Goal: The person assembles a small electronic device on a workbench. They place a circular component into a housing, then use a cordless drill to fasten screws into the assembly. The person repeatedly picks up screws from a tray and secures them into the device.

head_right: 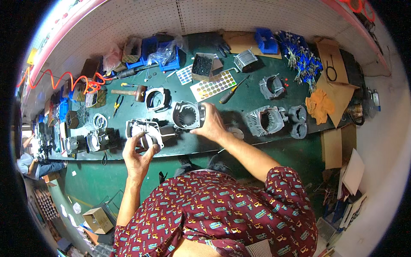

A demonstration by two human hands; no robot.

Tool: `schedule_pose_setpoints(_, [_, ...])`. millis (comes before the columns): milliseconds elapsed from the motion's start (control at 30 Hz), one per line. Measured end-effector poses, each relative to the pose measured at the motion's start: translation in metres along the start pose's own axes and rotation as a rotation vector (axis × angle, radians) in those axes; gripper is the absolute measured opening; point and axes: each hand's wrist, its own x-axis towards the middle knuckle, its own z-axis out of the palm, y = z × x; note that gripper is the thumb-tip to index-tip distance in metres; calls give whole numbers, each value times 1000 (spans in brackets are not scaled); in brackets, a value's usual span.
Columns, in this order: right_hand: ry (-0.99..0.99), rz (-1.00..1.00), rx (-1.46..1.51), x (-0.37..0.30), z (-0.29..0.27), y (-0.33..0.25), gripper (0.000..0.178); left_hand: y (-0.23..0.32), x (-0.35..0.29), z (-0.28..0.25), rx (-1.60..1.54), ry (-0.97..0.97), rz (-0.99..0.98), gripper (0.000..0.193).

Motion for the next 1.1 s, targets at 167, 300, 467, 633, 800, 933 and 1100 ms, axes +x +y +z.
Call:
schedule_pose_setpoints(167, [143, 35, -83, -14, 0, -20, 105, 3, 4, 11, -34, 33, -34, 52])
schedule_pose_setpoints(300, [133, -29, -99, 15, -8, -27, 71, 1, 7, 10, -35, 40, -30, 52])
schedule_pose_setpoints(467, [-180, 180, -341, 59, -16, -39, 44, 2, 10, 10, -23, 55, 23, 53])
schedule_pose_setpoints(633, [-192, 209, -349, 64, -2, -28, 33, 8, 13, 11, -70, 40, -26, 52])
schedule_pose_setpoints(800, [-216, 204, -354, 66, -2, -32, 32, 5, 16, 14, -39, 14, -16, 53])
schedule_pose_setpoints(933, [-222, 226, -353, 66, -3, -35, 32, 11, 21, 22, -65, 36, 2, 53])
schedule_pose_setpoints(1100, [-195, 184, -371, 66, 4, -20, 31, 12, 29, 29, -85, 5, 47, 53])
